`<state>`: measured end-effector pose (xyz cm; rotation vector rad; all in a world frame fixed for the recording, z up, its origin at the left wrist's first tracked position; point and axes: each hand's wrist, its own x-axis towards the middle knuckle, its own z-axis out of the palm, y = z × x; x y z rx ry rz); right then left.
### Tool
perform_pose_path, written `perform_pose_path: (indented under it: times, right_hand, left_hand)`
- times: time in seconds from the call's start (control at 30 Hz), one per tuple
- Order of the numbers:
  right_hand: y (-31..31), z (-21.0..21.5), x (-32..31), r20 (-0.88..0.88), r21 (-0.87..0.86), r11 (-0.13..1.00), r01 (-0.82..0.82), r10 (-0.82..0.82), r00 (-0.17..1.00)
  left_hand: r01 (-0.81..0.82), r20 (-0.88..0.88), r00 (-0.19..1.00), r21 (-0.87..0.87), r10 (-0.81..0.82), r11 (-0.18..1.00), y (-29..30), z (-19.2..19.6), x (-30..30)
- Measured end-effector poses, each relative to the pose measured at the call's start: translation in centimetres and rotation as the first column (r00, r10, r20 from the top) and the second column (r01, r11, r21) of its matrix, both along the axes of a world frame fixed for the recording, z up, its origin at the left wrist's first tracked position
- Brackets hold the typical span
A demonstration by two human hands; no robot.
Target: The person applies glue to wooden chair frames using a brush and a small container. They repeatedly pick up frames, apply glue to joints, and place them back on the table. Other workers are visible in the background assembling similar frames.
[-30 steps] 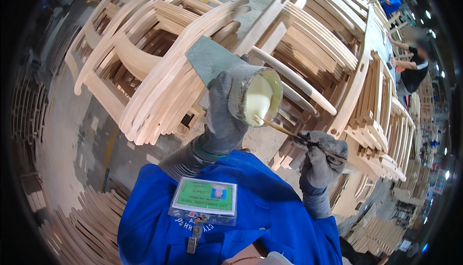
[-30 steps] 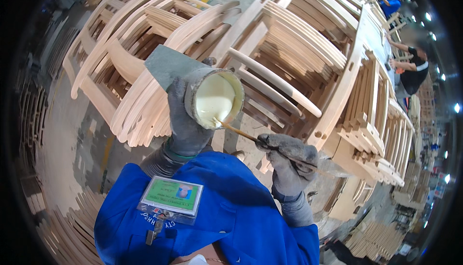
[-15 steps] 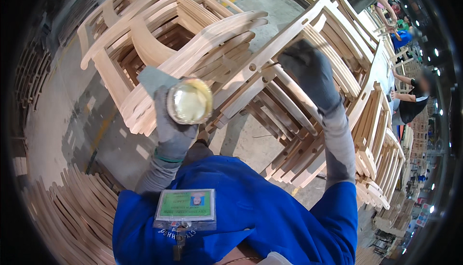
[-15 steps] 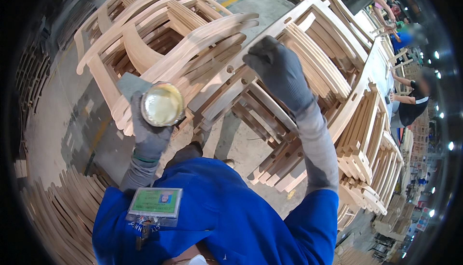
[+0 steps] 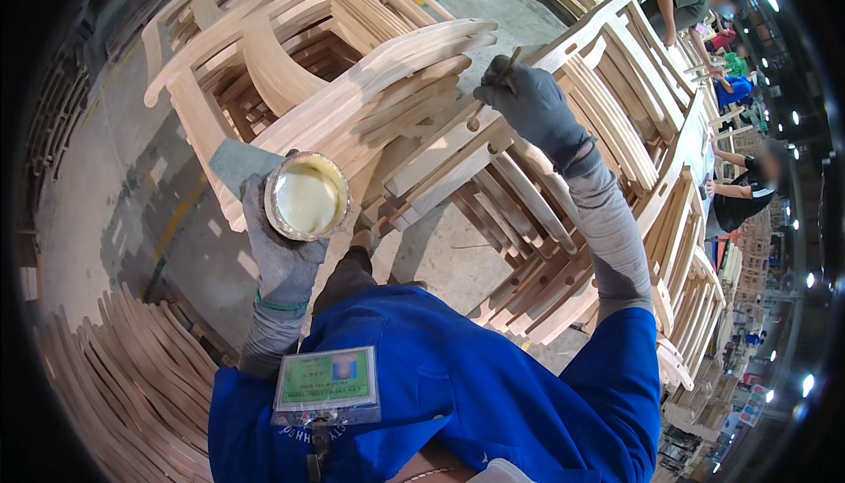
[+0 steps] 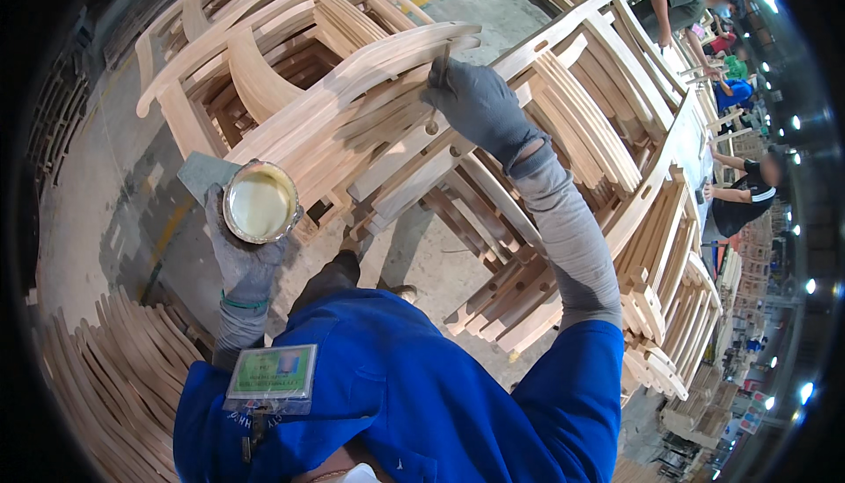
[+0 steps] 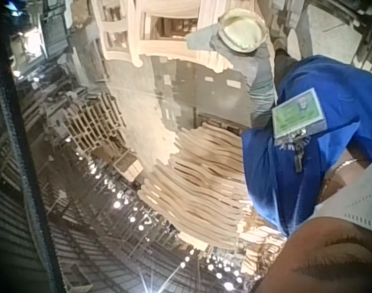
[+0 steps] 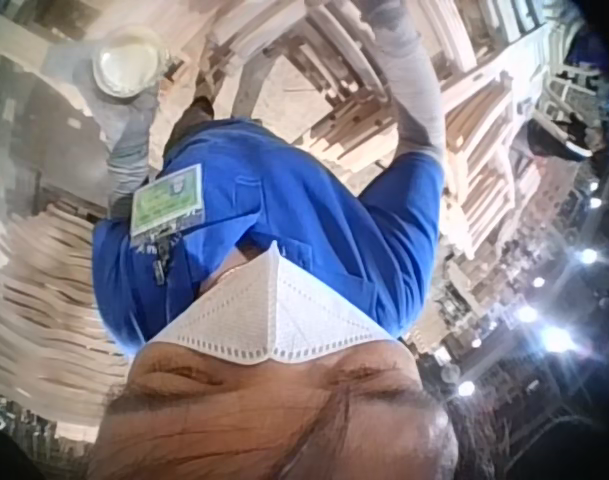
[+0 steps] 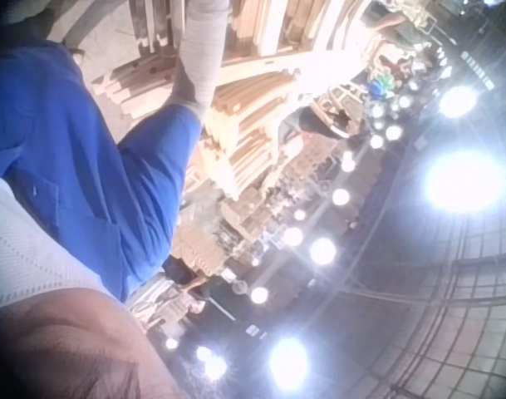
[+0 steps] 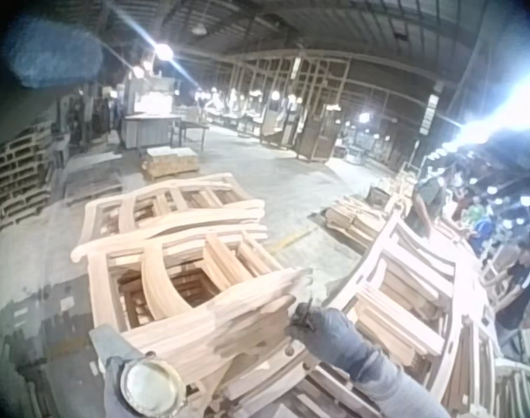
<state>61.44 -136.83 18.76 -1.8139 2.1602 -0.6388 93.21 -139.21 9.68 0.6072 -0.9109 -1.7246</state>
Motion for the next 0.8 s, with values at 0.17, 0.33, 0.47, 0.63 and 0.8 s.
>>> perform_pose_path:
  times: [0.17, 0.33, 0.47, 0.63, 0.8]
  right_hand:
    - [0.4, 0.6, 0.7, -0.025, 0.062, 0.994, -0.09, 0.092, 0.995]
    - [0.6, 0.0, 0.1, -0.062, 0.002, 1.0, -0.028, 0.028, 0.998]
    - [0.4, 0.5, 1.0, -0.019, 0.03, 1.0, 0.0, 0.001, 1.0]
    - [0.7, 0.2, 0.3, 0.209, -0.041, 0.99, 0.134, -0.123, 0.97]
    - [3.1, 3.5, 1.3, 0.152, -0.085, 0.955, 0.283, -0.268, 0.951]
  left_hand:
    - [0.106, -0.162, 0.983, 0.128, -0.085, 0.986, -0.6, -0.3, -0.2]
    - [0.115, -0.001, 0.993, -0.072, -0.115, 0.991, -1.1, -0.4, -0.4]
    - [0.097, 0.168, 0.985, -0.344, -0.04, 0.934, -1.1, -1.6, -0.4]
    - [0.114, -0.093, 0.989, -0.025, -0.116, 0.993, -2.1, -1.2, -1.3]
    - [0.185, 0.066, 0.982, -0.17, -0.176, 0.968, -3.9, -1.2, -2.9]
